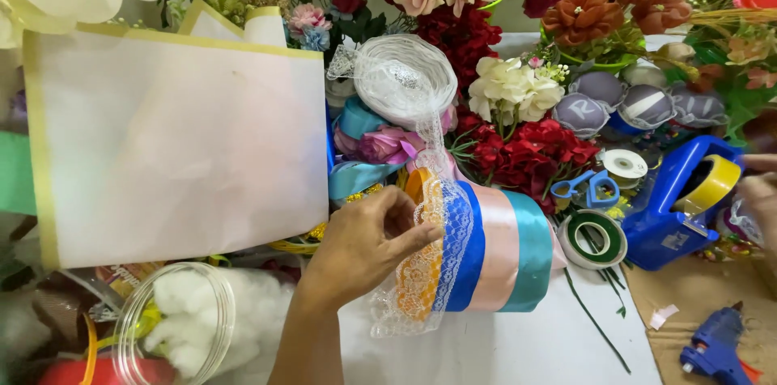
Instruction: Decorating a cylindrical container with lace and ribbons using a hot glue gun and shears
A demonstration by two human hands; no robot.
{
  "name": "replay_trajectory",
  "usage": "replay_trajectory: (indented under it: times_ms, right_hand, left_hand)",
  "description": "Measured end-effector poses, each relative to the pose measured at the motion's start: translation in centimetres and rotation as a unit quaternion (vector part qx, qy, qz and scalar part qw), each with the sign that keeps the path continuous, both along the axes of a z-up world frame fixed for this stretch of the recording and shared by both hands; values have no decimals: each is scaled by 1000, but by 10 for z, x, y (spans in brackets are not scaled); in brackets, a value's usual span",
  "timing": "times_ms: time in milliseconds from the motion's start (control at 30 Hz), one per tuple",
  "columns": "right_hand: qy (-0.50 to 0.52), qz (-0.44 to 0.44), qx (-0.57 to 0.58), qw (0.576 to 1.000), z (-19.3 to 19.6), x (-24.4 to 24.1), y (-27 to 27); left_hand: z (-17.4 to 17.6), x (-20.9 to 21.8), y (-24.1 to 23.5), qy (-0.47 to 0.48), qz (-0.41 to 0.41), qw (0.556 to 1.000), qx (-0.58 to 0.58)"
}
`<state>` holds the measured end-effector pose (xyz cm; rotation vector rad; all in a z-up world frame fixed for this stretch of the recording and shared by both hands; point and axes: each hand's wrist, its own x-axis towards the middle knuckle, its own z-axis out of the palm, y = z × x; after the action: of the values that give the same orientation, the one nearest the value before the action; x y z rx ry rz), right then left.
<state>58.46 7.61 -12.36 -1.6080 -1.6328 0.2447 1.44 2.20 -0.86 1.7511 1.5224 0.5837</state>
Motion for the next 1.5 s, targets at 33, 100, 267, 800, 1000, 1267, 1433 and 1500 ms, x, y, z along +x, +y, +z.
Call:
replay_trajectory:
  times_ms: [33,100,267,800,1000,1267,1433,1500]
  right_hand:
    - [4,9,11,1000,34,-93,-47]
    - [-108,19,-8,994,89,-203,-71]
    - [-134,142,75,978,81,-317,-98]
    - [-257,153,209,931,23,-329,-16]
    - [-255,171,161,938,29,-324,-14]
    - [-247,181,137,942,32,-321,-22]
    - [-234,180,144,945,32,-321,-25]
    - [-234,174,150,945,31,-321,-25]
  left_hand:
    - [-3,1,0,-17,-14,1000,10]
    - [-9,-1,2,-56,-15,998,38]
    - [-10,-4,3,-103,17,994,44]
    - [1,-12,-8,-156,-64,985,-17]
    - [21,-9,-21,-51,-191,979,-52]
    - [21,10,-26,38,-191,978,-69]
    - [19,16,-30,42,-162,984,-61]
    - [18,15,-30,47,-166,983,-56]
